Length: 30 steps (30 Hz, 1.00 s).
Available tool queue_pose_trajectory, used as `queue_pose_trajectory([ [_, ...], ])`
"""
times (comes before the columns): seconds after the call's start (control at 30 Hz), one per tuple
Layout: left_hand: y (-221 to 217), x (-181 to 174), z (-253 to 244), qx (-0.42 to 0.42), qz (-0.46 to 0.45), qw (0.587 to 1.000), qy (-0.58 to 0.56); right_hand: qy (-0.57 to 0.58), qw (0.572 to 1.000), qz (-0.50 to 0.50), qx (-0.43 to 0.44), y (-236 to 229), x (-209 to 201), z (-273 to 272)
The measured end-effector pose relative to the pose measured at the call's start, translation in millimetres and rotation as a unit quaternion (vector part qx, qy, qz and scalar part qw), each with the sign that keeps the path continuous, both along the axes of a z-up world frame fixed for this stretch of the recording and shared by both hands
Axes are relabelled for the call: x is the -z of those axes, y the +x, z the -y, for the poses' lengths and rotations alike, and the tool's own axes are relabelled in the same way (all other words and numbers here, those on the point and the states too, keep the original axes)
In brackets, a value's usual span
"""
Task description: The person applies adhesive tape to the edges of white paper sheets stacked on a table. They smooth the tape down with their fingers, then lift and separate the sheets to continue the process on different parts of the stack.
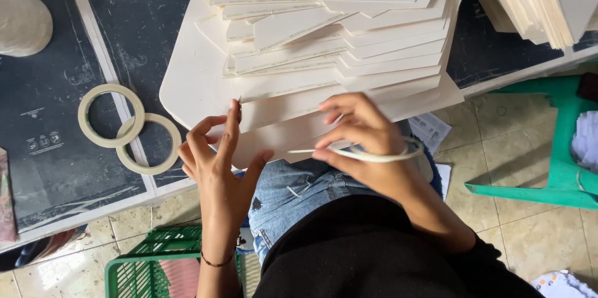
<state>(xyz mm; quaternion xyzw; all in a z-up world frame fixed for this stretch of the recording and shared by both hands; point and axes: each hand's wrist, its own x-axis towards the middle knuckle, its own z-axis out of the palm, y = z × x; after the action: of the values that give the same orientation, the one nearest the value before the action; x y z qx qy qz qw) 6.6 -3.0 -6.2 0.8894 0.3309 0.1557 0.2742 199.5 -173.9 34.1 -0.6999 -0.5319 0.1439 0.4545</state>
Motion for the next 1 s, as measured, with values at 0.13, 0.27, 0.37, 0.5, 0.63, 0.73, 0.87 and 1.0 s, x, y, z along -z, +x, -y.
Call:
queue_pose_trajectory([
  [0.13, -1.3, 3.3, 1.3, -0.007, 0.004, 1.0, 0.007, 0.006, 0.999, 0.02, 0.048, 27.8, 4.9, 14.7],
  [0.27, -1.2, 6.1, 1.8, -0.006, 0.014, 1.0, 0.01, -0.025, 0.989, 0.039, 0.141, 31.9, 17.6, 19.5],
  [0.37, -1.2, 9.7, 3.6, -0.008, 0.017, 1.0, 0.014, -0.041, 0.984, 0.058, 0.162, 27.5, 23.8, 18.9],
  [0.5, 1.2, 2.9, 14.1, -0.038, 0.0, 0.999, 0.012, -0.055, 0.978, 0.066, 0.19, 23.7, 25.2, 15.0],
  [0.63, 23.8, 17.7, 27.4, -0.044, 0.014, 0.993, 0.111, -0.074, 0.979, 0.08, 0.17, 27.6, 29.6, 19.7],
  [0.73, 58.6, 2.9, 40.1, 0.0, 0.014, 0.996, 0.086, -0.075, 0.979, 0.082, 0.173, 27.0, 29.4, 17.0],
  [0.87, 96.1, 3.1, 49.8, 0.095, 0.066, 0.987, 0.114, -0.055, 0.973, 0.116, 0.19, 23.4, 26.5, 15.6],
  [1.0, 106.0, -15.8, 47.8, 0.186, 0.091, 0.961, 0.185, -0.012, 0.974, 0.105, 0.202, 25.9, 0.9, 19.1],
])
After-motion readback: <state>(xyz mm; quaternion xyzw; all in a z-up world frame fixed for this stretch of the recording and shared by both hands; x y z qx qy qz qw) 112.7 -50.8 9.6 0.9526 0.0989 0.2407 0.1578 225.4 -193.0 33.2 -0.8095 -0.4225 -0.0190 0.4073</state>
